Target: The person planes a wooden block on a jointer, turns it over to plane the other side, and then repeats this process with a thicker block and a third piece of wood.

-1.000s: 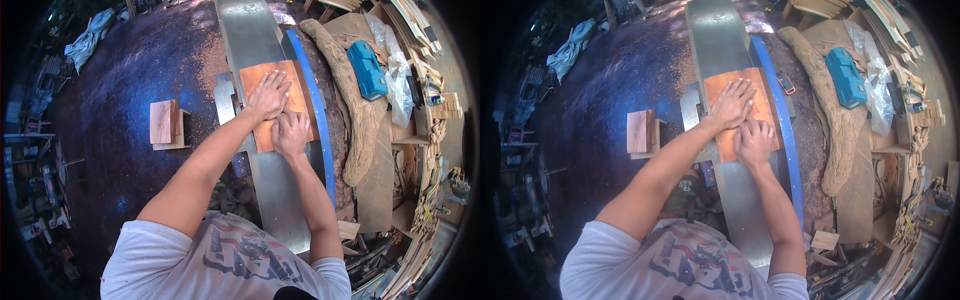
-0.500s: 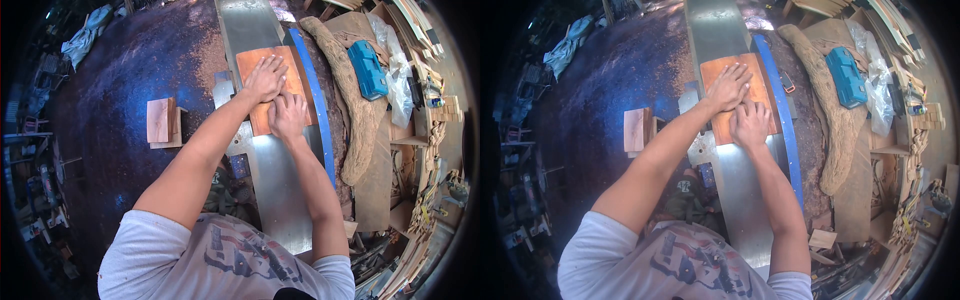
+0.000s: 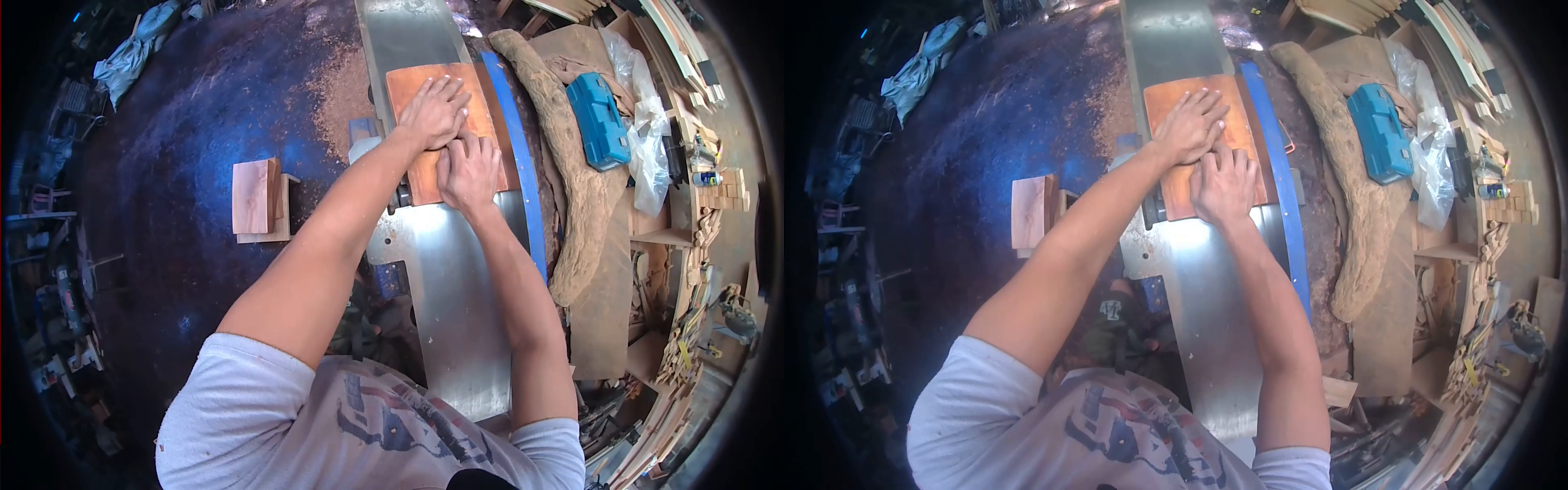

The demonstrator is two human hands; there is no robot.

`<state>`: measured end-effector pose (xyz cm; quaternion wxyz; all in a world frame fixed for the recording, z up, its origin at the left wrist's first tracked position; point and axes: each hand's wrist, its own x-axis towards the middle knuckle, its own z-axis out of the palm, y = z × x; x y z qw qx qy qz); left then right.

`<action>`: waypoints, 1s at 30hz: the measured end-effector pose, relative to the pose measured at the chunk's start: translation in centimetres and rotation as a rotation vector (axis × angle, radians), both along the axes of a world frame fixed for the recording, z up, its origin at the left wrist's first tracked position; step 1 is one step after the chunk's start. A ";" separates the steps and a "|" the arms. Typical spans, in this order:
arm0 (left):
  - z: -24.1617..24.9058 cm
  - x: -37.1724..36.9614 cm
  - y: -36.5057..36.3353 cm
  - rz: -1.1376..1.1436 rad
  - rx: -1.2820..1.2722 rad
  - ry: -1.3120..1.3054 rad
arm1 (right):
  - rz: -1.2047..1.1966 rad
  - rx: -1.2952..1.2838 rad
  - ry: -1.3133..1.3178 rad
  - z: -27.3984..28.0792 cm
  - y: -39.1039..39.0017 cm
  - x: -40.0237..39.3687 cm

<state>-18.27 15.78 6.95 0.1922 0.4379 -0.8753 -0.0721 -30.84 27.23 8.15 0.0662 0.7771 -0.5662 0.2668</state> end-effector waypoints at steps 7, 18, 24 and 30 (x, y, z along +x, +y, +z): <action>-1.2 0.5 -3.7 0.019 -0.037 0.055 | 0.004 -0.038 0.047 -0.2 -3.7 0.6; -2.3 4.9 -10.6 0.582 -0.124 0.368 | -0.065 -0.003 0.075 0.0 -13.0 4.7; -0.2 14.3 -10.6 0.691 0.632 0.603 | 0.082 0.162 -0.044 1.0 -16.4 10.4; 1.0 23.0 -8.2 0.757 0.946 0.927 | 0.118 0.484 -0.702 12.5 -6.6 7.1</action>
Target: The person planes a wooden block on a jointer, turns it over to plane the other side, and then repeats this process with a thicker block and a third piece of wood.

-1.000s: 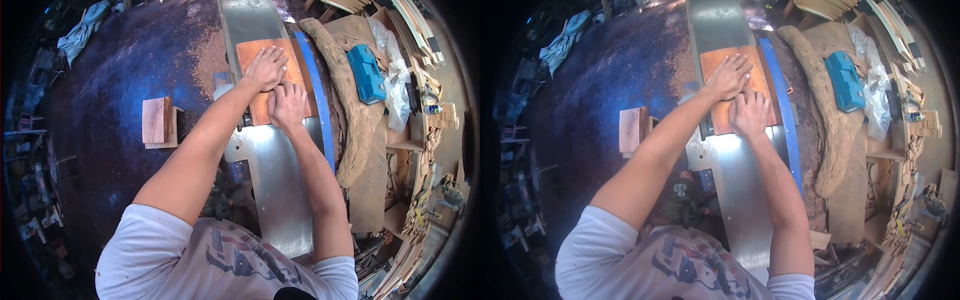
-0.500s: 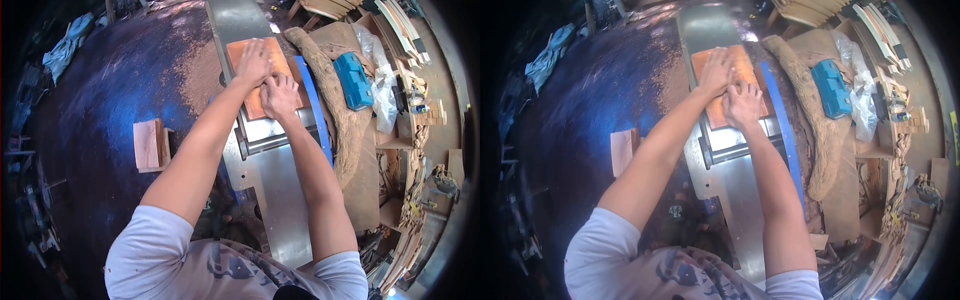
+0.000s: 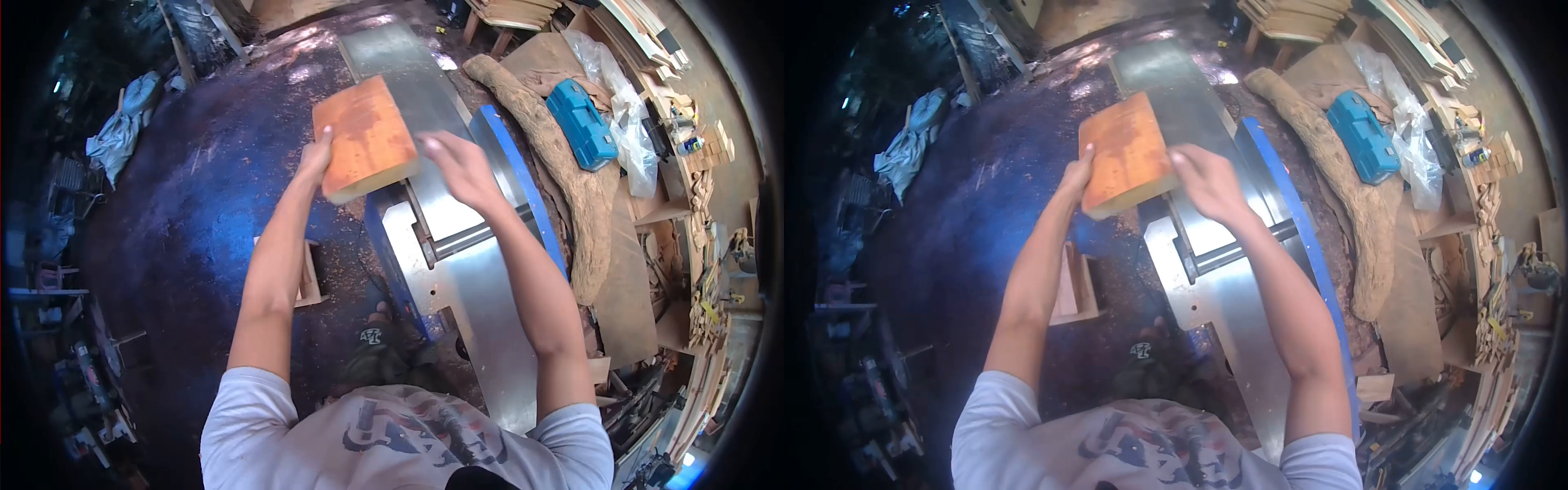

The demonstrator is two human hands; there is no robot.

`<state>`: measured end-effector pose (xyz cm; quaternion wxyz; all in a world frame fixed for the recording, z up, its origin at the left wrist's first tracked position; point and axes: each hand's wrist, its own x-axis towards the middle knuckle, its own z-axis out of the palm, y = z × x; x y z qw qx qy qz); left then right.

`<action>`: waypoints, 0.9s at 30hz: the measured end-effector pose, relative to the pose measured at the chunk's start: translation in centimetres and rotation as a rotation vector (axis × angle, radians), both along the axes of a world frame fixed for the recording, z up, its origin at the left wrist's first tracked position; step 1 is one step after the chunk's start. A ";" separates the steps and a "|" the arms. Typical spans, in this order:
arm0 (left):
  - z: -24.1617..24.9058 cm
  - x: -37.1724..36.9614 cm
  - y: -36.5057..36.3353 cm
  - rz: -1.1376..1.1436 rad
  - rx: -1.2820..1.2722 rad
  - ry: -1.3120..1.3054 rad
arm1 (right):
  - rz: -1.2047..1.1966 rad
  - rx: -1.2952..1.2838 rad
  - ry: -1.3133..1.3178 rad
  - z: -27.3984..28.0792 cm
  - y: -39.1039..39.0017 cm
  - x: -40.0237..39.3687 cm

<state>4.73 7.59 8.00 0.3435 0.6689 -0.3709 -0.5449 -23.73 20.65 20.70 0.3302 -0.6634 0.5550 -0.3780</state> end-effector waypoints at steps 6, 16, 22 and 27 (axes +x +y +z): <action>5.0 7.8 20.4 -0.097 0.406 1.661 | -0.246 0.096 -0.274 0.1 26.2 -8.1; 13.3 -1.9 39.8 -0.446 0.265 1.948 | -0.431 0.238 -0.435 -4.3 48.7 -9.4; 11.5 -8.2 45.5 -0.478 0.333 1.776 | -0.281 0.164 -0.410 1.8 50.8 -8.4; 8.5 -15.7 49.7 -0.381 0.121 1.223 | -0.120 0.238 -0.319 9.7 50.2 -8.6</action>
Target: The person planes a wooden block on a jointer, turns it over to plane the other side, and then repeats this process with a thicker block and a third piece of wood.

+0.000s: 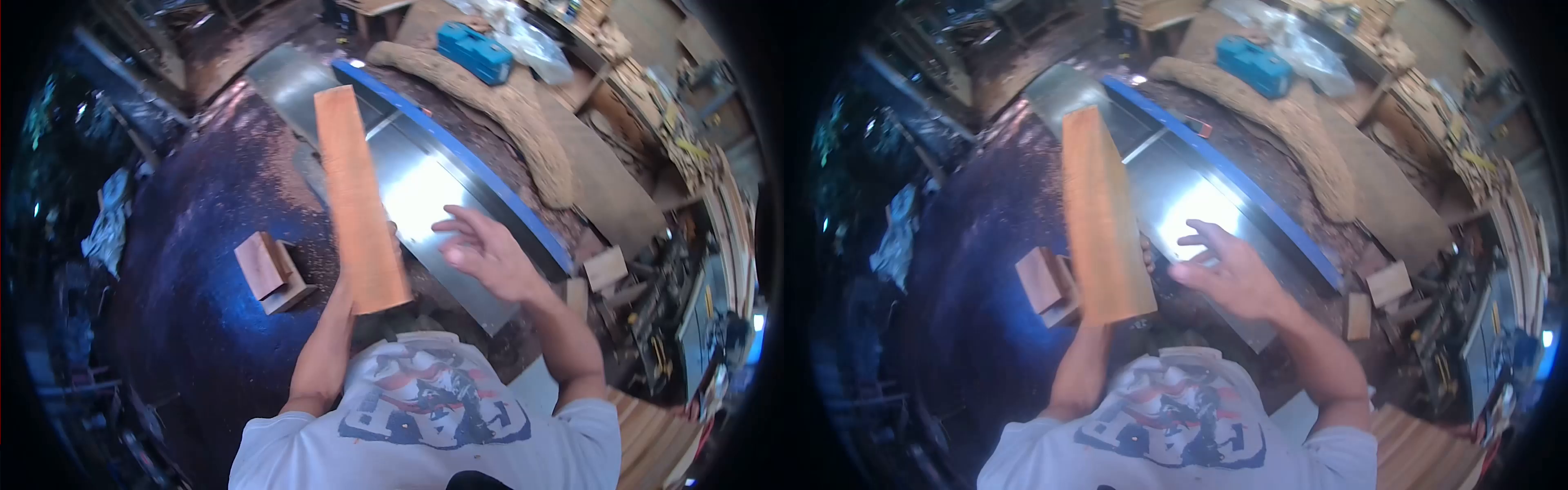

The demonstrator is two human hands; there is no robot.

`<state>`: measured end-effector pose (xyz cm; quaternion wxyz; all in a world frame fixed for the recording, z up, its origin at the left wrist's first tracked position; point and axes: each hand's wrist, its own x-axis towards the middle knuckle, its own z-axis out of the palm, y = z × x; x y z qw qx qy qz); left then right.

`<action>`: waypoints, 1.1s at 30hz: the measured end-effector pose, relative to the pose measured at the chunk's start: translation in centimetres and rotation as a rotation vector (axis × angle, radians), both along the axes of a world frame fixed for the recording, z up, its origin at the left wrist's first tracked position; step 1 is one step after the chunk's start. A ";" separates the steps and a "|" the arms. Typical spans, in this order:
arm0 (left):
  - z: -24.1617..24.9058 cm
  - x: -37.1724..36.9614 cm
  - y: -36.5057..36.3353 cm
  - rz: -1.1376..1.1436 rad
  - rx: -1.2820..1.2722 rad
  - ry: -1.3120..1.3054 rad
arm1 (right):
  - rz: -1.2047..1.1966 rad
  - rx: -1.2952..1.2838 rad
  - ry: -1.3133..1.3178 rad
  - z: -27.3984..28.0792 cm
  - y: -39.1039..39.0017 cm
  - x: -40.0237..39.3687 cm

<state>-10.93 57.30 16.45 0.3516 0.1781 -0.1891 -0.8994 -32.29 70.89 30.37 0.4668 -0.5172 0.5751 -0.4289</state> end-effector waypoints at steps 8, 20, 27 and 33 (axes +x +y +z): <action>-6.1 -9.7 3.7 -0.074 -0.424 -0.889 | -0.181 0.191 0.741 -2.2 -3.8 -6.6; -2.4 -19.5 3.1 -0.044 -0.531 -0.806 | -0.160 0.183 1.010 -7.7 -7.4 -10.4; -3.9 -19.9 -2.3 0.163 -0.463 -0.752 | -0.156 0.172 1.030 -7.4 -13.6 -8.9; -2.5 -17.9 -7.5 0.136 -0.331 -0.518 | -0.077 0.106 1.044 -8.5 -18.2 -8.8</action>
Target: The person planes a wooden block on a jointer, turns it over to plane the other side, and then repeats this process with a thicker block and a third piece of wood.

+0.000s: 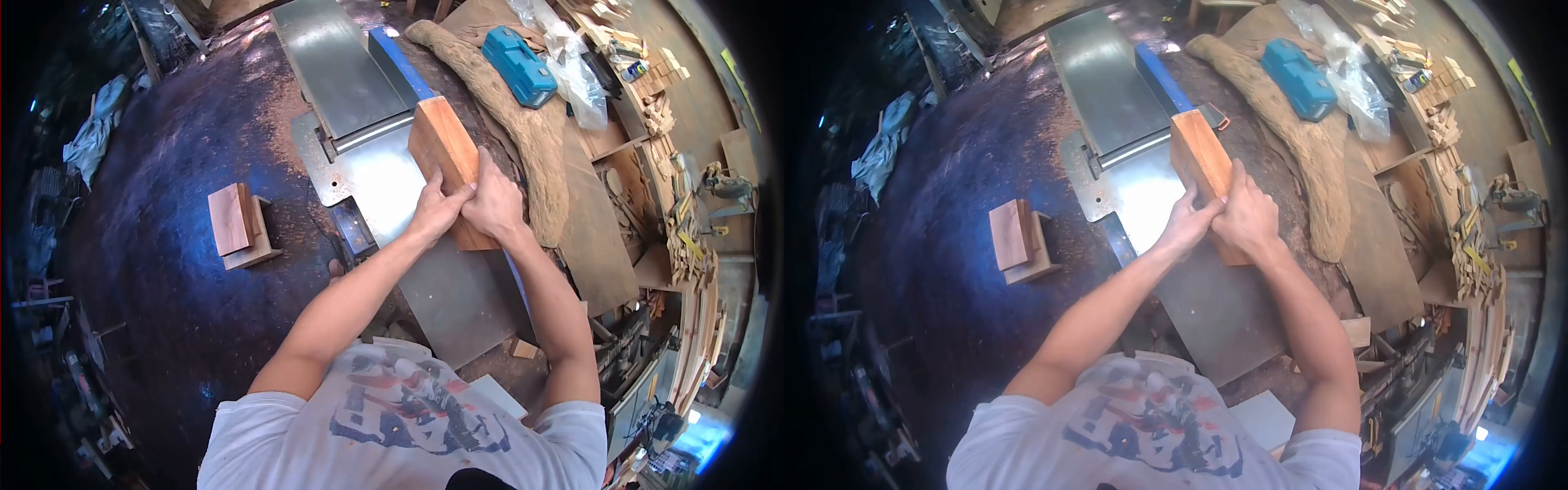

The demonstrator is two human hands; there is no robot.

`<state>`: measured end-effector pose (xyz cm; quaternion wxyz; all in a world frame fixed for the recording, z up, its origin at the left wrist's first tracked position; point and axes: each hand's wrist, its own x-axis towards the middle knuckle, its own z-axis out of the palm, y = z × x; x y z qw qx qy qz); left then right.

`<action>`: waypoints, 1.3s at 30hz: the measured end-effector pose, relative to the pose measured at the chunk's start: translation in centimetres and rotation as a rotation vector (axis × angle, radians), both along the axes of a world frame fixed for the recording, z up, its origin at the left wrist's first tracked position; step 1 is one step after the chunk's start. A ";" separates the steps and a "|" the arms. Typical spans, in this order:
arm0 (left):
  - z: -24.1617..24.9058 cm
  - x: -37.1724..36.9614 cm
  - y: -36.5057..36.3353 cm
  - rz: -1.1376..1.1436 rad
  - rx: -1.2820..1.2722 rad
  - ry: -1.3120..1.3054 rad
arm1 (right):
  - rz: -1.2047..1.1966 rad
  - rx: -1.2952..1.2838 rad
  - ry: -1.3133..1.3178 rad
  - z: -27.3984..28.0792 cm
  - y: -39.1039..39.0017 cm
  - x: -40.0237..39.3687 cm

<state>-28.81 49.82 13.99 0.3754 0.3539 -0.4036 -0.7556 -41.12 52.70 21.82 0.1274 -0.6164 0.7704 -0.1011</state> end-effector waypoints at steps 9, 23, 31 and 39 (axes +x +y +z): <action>0.3 0.7 -2.2 0.055 -0.062 -0.107 | 0.058 0.076 0.019 1.5 0.3 0.5; -0.1 2.0 -9.0 0.047 -0.062 -0.179 | 0.070 0.020 0.018 1.6 -6.1 2.0; 0.0 2.5 -13.2 0.064 -0.102 -0.246 | 0.124 -0.096 0.092 0.5 -9.9 2.4; 2.2 4.3 -18.5 0.062 -0.044 -0.208 | 0.139 -0.107 0.117 0.0 -15.8 3.5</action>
